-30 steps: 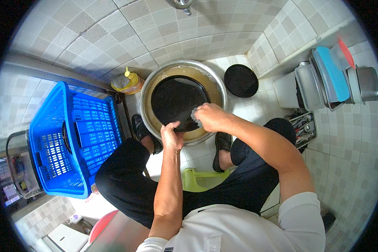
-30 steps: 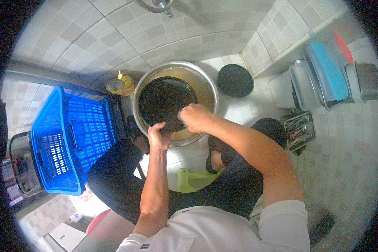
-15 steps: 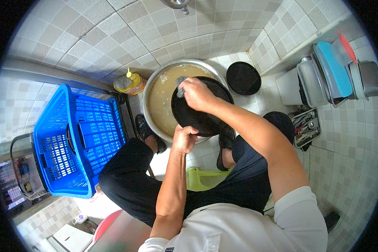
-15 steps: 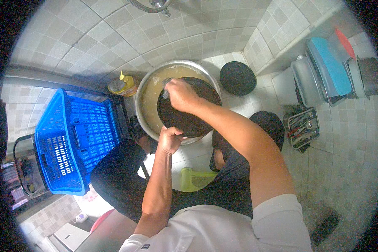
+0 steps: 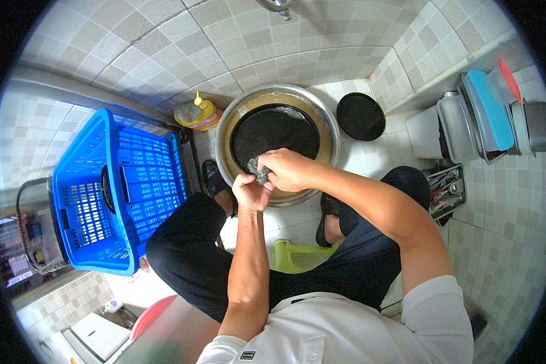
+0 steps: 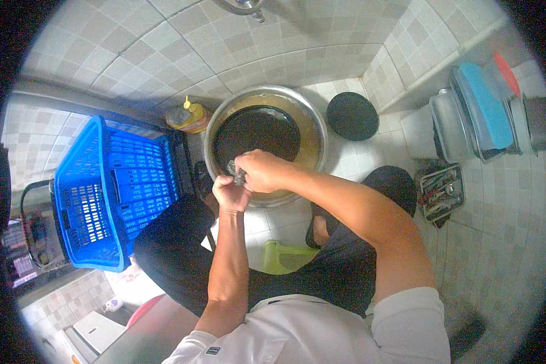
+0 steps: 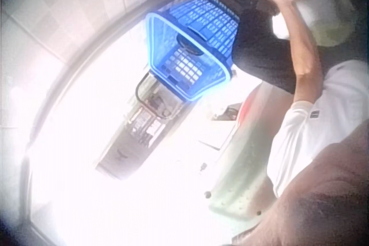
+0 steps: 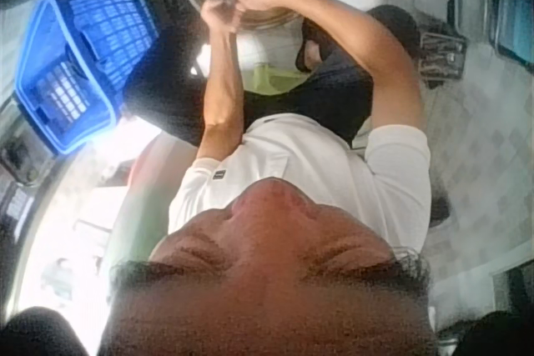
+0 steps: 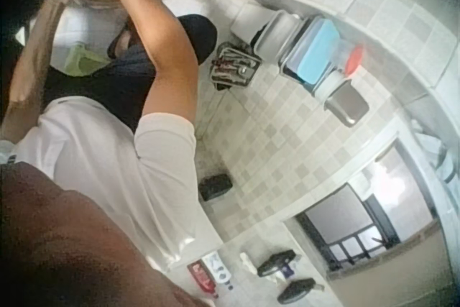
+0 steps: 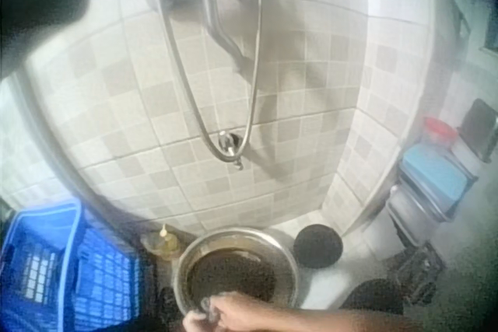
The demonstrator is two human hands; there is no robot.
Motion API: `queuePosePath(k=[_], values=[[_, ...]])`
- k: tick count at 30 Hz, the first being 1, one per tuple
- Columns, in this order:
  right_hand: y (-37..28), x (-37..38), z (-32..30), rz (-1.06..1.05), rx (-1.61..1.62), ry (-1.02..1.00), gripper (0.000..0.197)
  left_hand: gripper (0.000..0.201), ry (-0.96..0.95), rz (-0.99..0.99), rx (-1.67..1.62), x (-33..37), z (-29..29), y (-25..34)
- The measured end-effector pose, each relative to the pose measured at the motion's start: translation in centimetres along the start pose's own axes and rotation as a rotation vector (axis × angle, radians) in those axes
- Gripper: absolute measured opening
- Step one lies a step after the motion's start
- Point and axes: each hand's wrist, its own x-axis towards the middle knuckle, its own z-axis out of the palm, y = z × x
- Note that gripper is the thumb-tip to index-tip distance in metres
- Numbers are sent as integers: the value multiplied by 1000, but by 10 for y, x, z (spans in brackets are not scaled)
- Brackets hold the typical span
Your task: The person washes several black dish components in a large basin of water using a steel wool pad, scrubbing the surfaces and then setting them aside.
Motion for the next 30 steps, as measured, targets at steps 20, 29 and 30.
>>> queuePosePath(k=[20,29,30], values=[[36,19,6,-239,-214,156,25,42,128,-8,282,-3,14,-16],[20,14,-33,181,-527,-84,23,49,129,-76,419,0,-7,-15],[10,10,-28,157,-434,-115,23,47,124,-88,429,1,-12,-15]])
